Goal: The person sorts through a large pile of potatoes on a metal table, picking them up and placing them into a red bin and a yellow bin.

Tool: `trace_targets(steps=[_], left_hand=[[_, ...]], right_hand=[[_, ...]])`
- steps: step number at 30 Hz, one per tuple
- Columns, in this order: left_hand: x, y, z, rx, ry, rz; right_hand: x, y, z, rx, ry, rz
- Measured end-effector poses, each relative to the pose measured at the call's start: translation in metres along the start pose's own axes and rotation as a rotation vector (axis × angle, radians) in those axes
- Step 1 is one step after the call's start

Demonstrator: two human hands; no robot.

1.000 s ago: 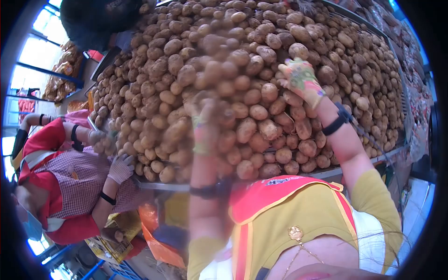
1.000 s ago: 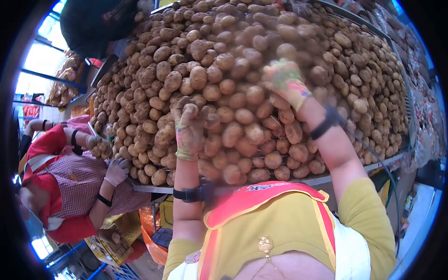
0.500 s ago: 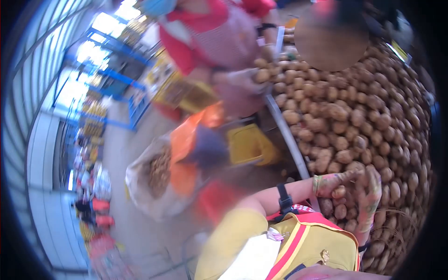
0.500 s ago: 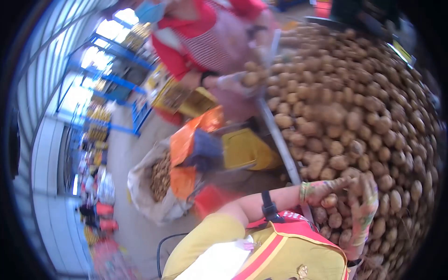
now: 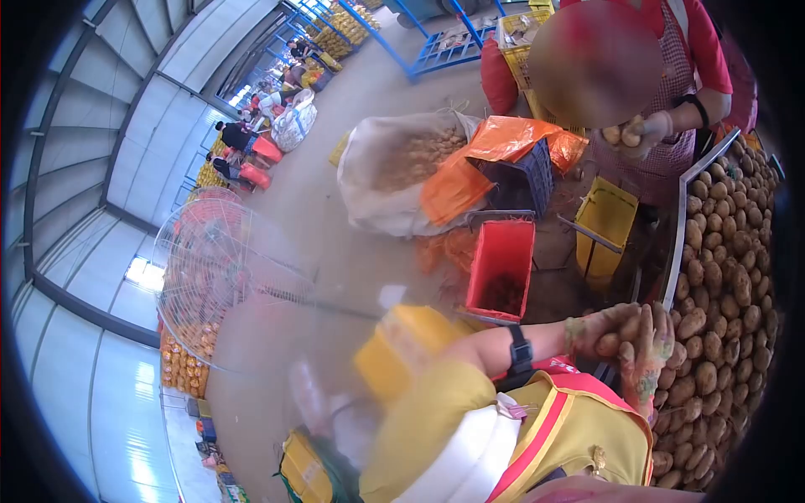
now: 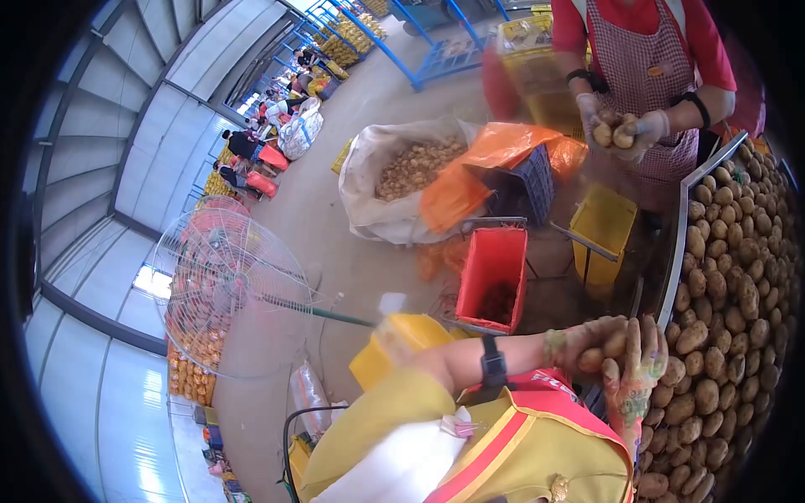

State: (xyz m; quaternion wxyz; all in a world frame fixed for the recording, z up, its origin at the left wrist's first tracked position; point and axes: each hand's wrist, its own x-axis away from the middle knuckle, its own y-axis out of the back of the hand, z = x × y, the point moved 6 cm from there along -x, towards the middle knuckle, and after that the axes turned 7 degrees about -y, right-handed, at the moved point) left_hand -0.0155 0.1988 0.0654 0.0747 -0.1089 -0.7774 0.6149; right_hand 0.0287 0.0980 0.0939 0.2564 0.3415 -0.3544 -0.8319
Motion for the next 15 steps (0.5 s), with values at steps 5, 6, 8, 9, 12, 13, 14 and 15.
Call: trace_targets(steps=[5,6,8,9,12,13,14,15], left_hand=[[0.081,0.041,-0.014,0.087,-0.065,-0.374],[0.092,0.045,-0.016,0.098,-0.138,-0.412],[0.114,0.062,-0.016,0.127,-0.252,-0.487],[0.126,0.071,-0.017,0.142,-0.293,-0.521],[0.159,0.099,-0.015,0.224,-0.318,-0.626],[0.17,0.105,-0.014,0.267,-0.327,-0.667],[0.18,0.111,-0.013,0.308,-0.338,-0.709],[0.188,0.118,-0.013,0.322,-0.349,-0.724]], right_hand=[[0.044,-0.011,-0.031,-0.325,-0.267,0.05],[0.059,-0.016,-0.052,-0.235,-0.211,0.025],[0.089,-0.02,-0.095,-0.118,-0.168,0.05],[0.098,-0.017,-0.099,-0.058,-0.145,0.065],[0.117,-0.016,-0.105,-0.023,-0.427,0.192],[0.116,-0.016,-0.102,0.076,-0.496,0.252],[0.115,-0.022,-0.096,0.206,-0.537,0.333],[0.11,-0.022,-0.078,0.304,-0.565,0.43]])
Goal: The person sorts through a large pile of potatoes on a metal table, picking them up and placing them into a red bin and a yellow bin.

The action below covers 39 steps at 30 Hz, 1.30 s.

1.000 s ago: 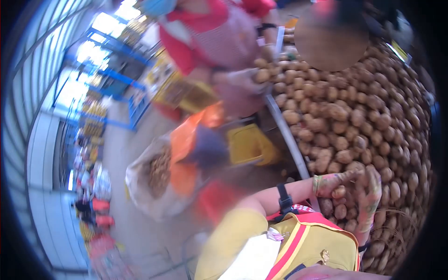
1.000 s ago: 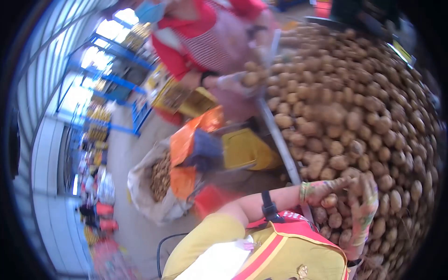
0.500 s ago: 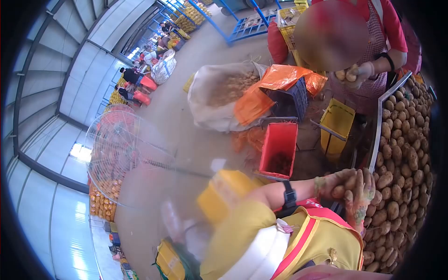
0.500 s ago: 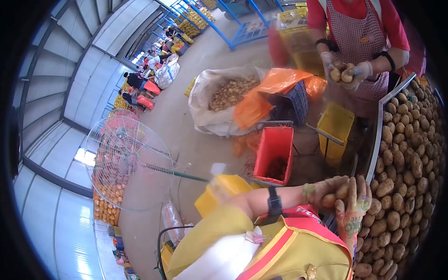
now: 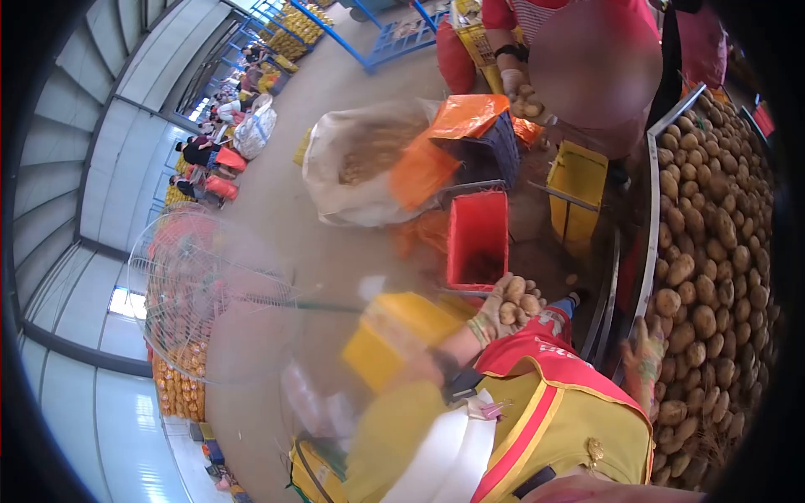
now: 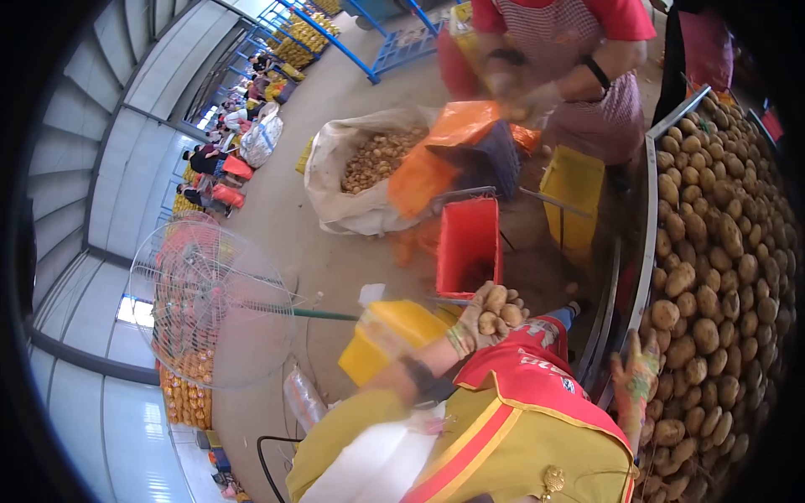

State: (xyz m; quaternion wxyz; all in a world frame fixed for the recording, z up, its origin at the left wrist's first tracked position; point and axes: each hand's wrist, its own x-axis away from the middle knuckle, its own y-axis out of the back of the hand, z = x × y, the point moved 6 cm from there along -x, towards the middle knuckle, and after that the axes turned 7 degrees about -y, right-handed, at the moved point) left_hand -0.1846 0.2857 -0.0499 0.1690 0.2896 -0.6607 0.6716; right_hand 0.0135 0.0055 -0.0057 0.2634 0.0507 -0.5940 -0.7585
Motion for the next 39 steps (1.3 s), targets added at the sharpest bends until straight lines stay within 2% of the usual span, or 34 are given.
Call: trace_targets(steps=[5,8,16,22,29,34,37,39], left_hand=[[0.014,0.032,-0.016,0.01,-0.08,-0.087],[0.017,0.038,-0.021,0.065,-0.11,-0.069],[0.027,0.039,-0.054,0.117,-0.337,-0.013],[0.032,0.039,-0.074,0.112,-0.403,0.027],[0.018,0.057,-0.083,0.156,-0.336,0.016],[0.018,0.059,-0.091,0.185,-0.376,-0.022],[0.02,0.068,-0.099,0.132,-0.496,-0.13],[0.016,0.079,-0.107,0.112,-0.516,-0.111]], right_hand=[[0.01,-0.023,0.034,0.231,-0.023,-0.062],[0.005,-0.04,0.019,0.275,0.011,-0.093],[0.005,-0.052,0.009,0.284,-0.056,-0.089],[0.008,-0.05,0.009,0.297,-0.044,-0.08],[0.017,-0.056,0.0,0.236,0.01,-0.132],[0.02,-0.045,0.011,0.244,0.029,-0.128],[0.021,-0.047,0.01,0.251,0.049,-0.12],[0.019,-0.047,0.009,0.257,0.05,-0.102]])
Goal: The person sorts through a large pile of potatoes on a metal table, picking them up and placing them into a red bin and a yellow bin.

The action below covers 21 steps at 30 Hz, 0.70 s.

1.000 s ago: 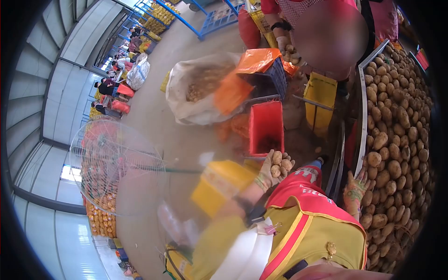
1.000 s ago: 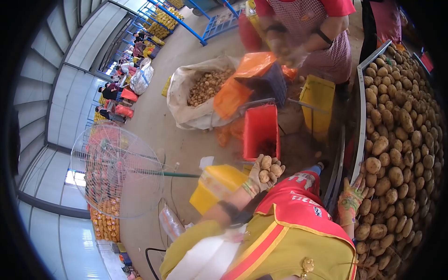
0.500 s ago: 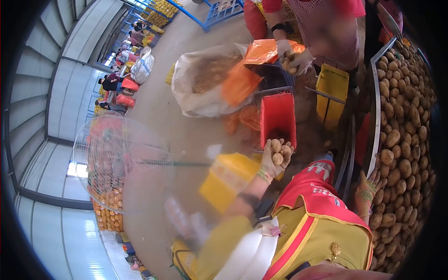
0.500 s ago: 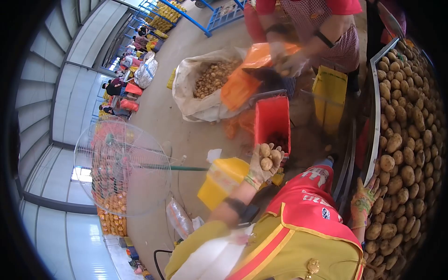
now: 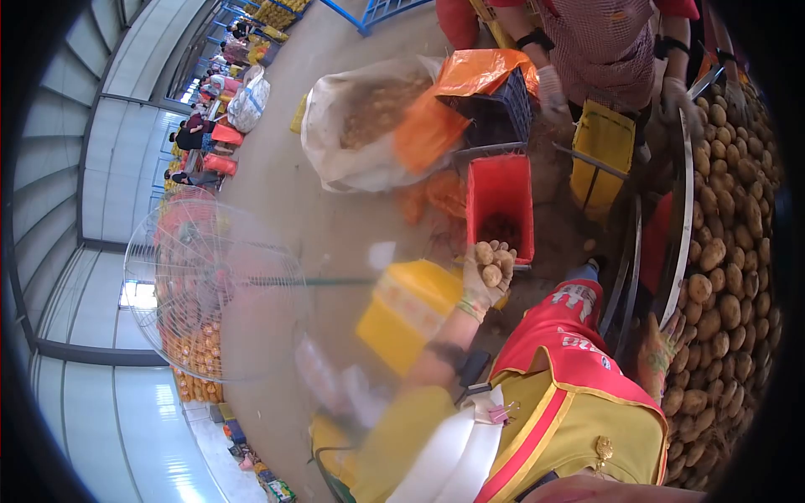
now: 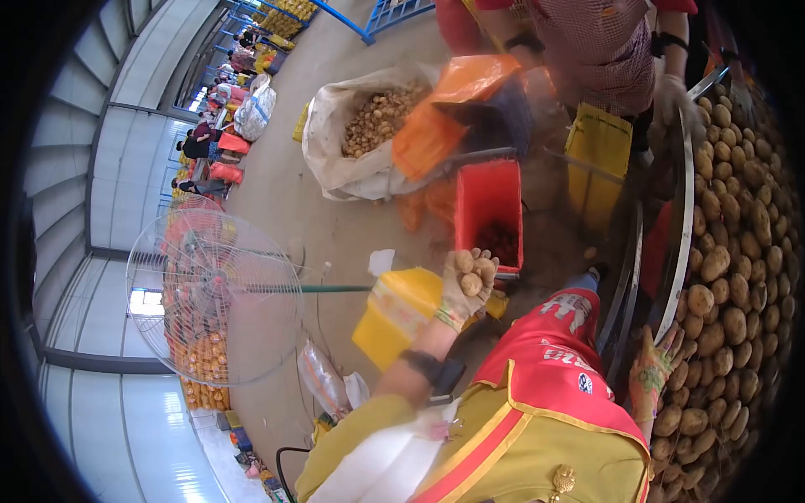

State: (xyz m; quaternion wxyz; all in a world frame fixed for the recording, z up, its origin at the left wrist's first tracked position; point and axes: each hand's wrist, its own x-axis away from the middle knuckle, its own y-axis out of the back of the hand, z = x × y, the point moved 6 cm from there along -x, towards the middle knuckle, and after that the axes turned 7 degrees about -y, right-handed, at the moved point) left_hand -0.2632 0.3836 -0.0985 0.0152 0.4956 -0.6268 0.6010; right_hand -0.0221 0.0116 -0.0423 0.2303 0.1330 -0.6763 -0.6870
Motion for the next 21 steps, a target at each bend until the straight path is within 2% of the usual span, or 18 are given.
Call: trace_targets(steps=[7,9,10,13,15,16,17,18,20,21], left_hand=[[0.008,-0.003,-0.006,0.06,-0.093,0.085],[0.01,-0.021,-0.009,0.0,-0.121,0.14],[0.008,-0.027,-0.012,-0.041,-0.115,0.116],[-0.002,-0.033,-0.02,-0.149,-0.132,0.083],[-0.023,-0.038,-0.028,-0.134,-0.116,0.327],[-0.047,-0.025,-0.035,-0.072,-0.075,0.57],[-0.066,-0.015,-0.037,-0.002,-0.001,0.604],[-0.086,-0.008,-0.038,0.065,0.075,0.632],[-0.113,0.036,-0.057,0.159,0.251,0.274],[-0.131,0.042,-0.048,0.201,0.329,0.091]], right_hand=[[0.003,-0.018,-0.011,-0.011,-0.005,-0.008],[0.002,-0.007,-0.004,-0.031,-0.014,-0.043],[0.002,-0.009,-0.005,-0.019,-0.026,0.02],[0.001,0.009,0.005,-0.056,-0.025,-0.018],[0.002,0.015,0.012,-0.063,0.026,-0.08],[0.005,0.012,0.012,-0.056,0.034,-0.105],[0.009,0.013,0.007,-0.038,0.016,-0.133],[0.01,0.008,0.002,-0.182,-0.077,0.129],[0.013,0.028,0.006,-0.27,-0.102,0.126],[0.015,0.048,0.01,-0.158,-0.011,-0.099]])
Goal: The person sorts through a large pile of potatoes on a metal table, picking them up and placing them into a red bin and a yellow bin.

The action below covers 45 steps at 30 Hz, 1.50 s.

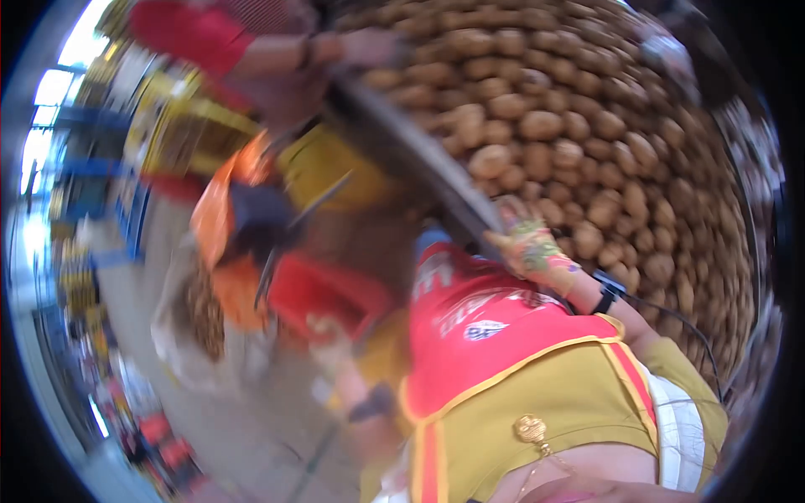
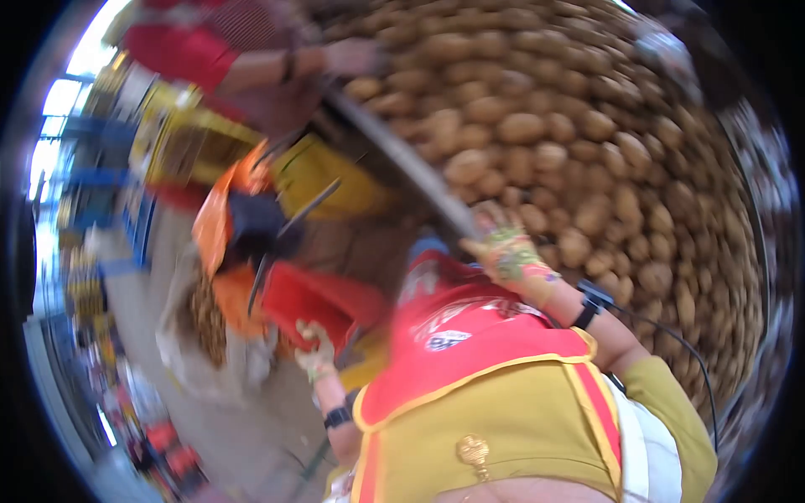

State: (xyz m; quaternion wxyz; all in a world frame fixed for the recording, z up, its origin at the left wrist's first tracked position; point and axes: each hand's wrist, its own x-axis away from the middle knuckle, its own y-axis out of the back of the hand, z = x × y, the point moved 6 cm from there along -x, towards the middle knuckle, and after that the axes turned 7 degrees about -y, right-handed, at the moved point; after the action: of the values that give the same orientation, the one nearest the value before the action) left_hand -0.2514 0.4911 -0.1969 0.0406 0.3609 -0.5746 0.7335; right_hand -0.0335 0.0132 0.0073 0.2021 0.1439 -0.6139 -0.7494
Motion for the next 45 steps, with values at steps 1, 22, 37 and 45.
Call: trace_targets(steps=[1,22,37,45], left_hand=[[-0.022,-0.009,0.027,-0.246,-0.142,-0.209],[-0.053,-0.202,0.544,-2.261,-0.459,2.375],[-0.118,-0.277,0.581,-1.906,0.13,1.941],[-0.059,-0.297,0.708,-1.659,-0.109,2.662]], right_hand=[[0.003,0.007,-0.003,-0.029,-0.006,-0.01],[-0.04,0.071,-0.09,-0.499,-0.668,-0.605],[-0.129,0.075,-0.12,-0.578,-0.935,-0.792],[-0.05,0.068,-0.103,-0.295,-1.233,-0.779]])
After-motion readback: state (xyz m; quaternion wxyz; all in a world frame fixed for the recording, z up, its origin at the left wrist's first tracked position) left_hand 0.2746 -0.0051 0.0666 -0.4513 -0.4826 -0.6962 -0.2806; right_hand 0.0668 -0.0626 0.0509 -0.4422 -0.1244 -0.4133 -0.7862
